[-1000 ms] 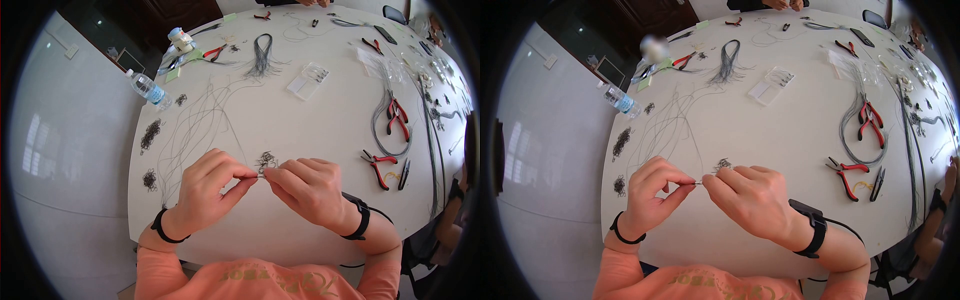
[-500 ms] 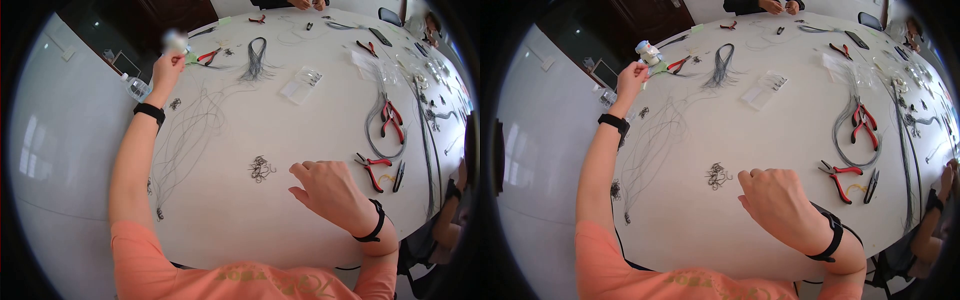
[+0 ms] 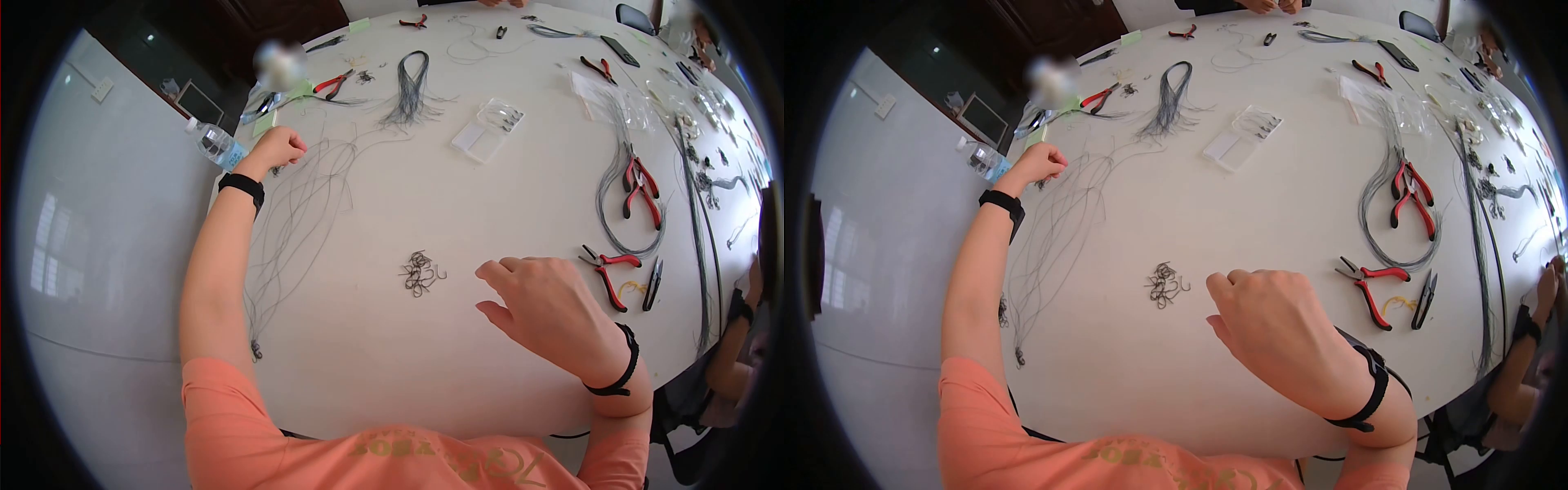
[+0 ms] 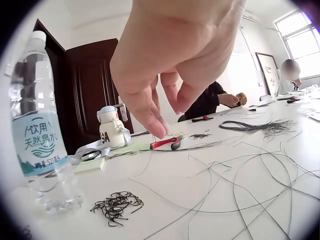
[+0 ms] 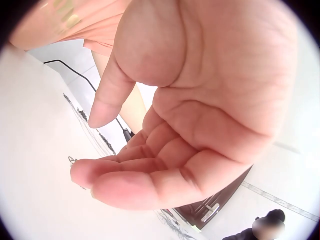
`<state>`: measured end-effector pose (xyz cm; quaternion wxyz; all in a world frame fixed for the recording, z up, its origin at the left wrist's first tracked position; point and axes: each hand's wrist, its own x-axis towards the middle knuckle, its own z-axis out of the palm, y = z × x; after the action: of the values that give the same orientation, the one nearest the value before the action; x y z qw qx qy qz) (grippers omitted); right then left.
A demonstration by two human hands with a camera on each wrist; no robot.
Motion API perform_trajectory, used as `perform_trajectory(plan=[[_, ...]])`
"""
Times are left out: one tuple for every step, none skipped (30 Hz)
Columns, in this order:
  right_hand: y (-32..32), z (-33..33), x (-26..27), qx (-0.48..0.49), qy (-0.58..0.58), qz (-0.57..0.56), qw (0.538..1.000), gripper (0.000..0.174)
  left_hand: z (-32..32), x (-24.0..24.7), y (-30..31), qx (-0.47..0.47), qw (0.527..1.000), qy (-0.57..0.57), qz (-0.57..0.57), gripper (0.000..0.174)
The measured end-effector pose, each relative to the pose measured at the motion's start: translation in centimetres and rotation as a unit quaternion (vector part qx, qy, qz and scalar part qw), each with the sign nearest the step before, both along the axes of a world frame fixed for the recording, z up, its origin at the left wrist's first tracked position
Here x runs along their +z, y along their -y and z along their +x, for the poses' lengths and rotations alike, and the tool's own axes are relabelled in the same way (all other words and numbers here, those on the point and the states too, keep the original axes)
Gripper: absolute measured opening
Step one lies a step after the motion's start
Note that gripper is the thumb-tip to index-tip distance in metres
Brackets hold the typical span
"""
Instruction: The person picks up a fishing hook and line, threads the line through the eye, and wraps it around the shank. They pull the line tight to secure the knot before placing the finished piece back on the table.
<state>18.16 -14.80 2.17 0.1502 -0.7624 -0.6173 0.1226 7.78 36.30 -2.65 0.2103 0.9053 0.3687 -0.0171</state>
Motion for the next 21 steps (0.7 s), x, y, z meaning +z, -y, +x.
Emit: perform_trajectory(plan=[[0.0, 0.0, 0.1, 0.001, 0.0, -0.001, 1.0, 0.026, -0.4, 0.1, -0.1, -0.028, 0.999, -0.019, 0.01, 0.016], [0.0, 0.0, 0.1, -0.002, 0.002, -0.005, 1.0, 0.026, -0.7, 0.1, -0.2, -0.056, 0.998, -0.038, 0.021, 0.016], [0.0, 0.0, 0.1, -0.005, 0.003, -0.01, 1.0, 0.026, -0.9, 0.0, -0.2, -0.055, 0.998, -0.039, 0.02, 0.016], [0.0, 0.0, 0.1, -0.004, 0.003, -0.01, 1.0, 0.026, -1.2, 0.1, 0.3, -0.051, 0.997, -0.038, 0.031, 0.015], [-0.1, 0.0, 0.1, -0.002, 0.001, -0.013, 1.0, 0.027, -1.5, 0.2, 0.7, -0.048, 0.997, -0.037, 0.042, 0.015], [-0.1, 0.0, 0.0, -0.001, -0.001, -0.016, 1.0, 0.027, -1.7, 0.1, 0.8, -0.047, 0.997, -0.037, 0.042, 0.015], [-0.1, -0.1, 0.0, 0.0, -0.001, -0.017, 1.0, 0.027, -1.9, -0.1, 0.9, -0.07, 0.995, -0.024, 0.069, 0.014], [0.0, -0.1, 0.0, 0.0, -0.001, -0.016, 1.0, 0.027, -2.0, -0.3, 0.9, -0.092, 0.991, -0.01, 0.095, 0.014], [0.0, -0.1, 0.0, 0.0, -0.001, -0.015, 1.0, 0.027, -2.2, -0.6, 1.1, -0.093, 0.991, -0.009, 0.094, 0.014], [0.0, -0.1, 0.0, -0.001, -0.001, -0.016, 1.0, 0.027, -2.2, -0.8, 1.7, -0.145, 0.985, 0.012, 0.088, 0.013], [0.1, 0.0, 0.0, -0.001, 0.001, -0.016, 1.0, 0.027, -2.1, -0.8, 2.2, -0.196, 0.977, 0.032, 0.082, 0.013], [0.1, 0.0, 0.0, 0.0, 0.002, -0.017, 1.0, 0.027, -1.9, -0.6, 2.6, -0.197, 0.976, 0.032, 0.081, 0.013], [0.1, -0.1, 0.0, -0.001, 0.0, -0.018, 1.0, 0.027, -1.9, -0.5, 2.8, -0.177, 0.981, 0.005, 0.074, 0.012], [0.0, -0.1, 0.1, -0.004, 0.006, -0.022, 1.0, 0.028, -1.9, -0.5, 3.0, -0.156, 0.985, -0.021, 0.067, 0.012], [0.0, -0.1, 0.1, -0.006, 0.012, -0.025, 1.0, 0.028, -2.0, -0.6, 2.8, -0.155, 0.985, -0.022, 0.066, 0.012], [0.0, -0.1, 0.1, -0.006, 0.012, -0.026, 1.0, 0.028, -1.8, -0.8, 2.4, -0.13, 0.988, -0.04, 0.068, 0.013], [0.1, 0.0, 0.0, -0.003, 0.007, -0.021, 1.0, 0.028, -1.5, -0.8, 1.9, -0.106, 0.99, -0.057, 0.07, 0.014], [0.1, 0.0, -0.1, -0.001, 0.001, -0.017, 1.0, 0.028, -1.0, -0.8, 1.3, -0.107, 0.99, -0.057, 0.07, 0.014], [0.1, 0.0, 0.0, -0.002, 0.001, -0.017, 1.0, 0.028, -0.5, -0.6, 0.7, -0.016, 0.999, 0.021, 0.024, 0.016], [0.1, 0.0, 0.2, -0.006, 0.0, -0.022, 1.0, 0.028, -0.1, -0.6, -0.2, 0.076, 0.992, 0.098, -0.023, 0.018], [0.1, 0.0, 0.3, -0.01, -0.001, -0.028, 1.0, 0.028, 0.5, -0.4, -1.7, 0.077, 0.992, 0.098, -0.023, 0.018]])
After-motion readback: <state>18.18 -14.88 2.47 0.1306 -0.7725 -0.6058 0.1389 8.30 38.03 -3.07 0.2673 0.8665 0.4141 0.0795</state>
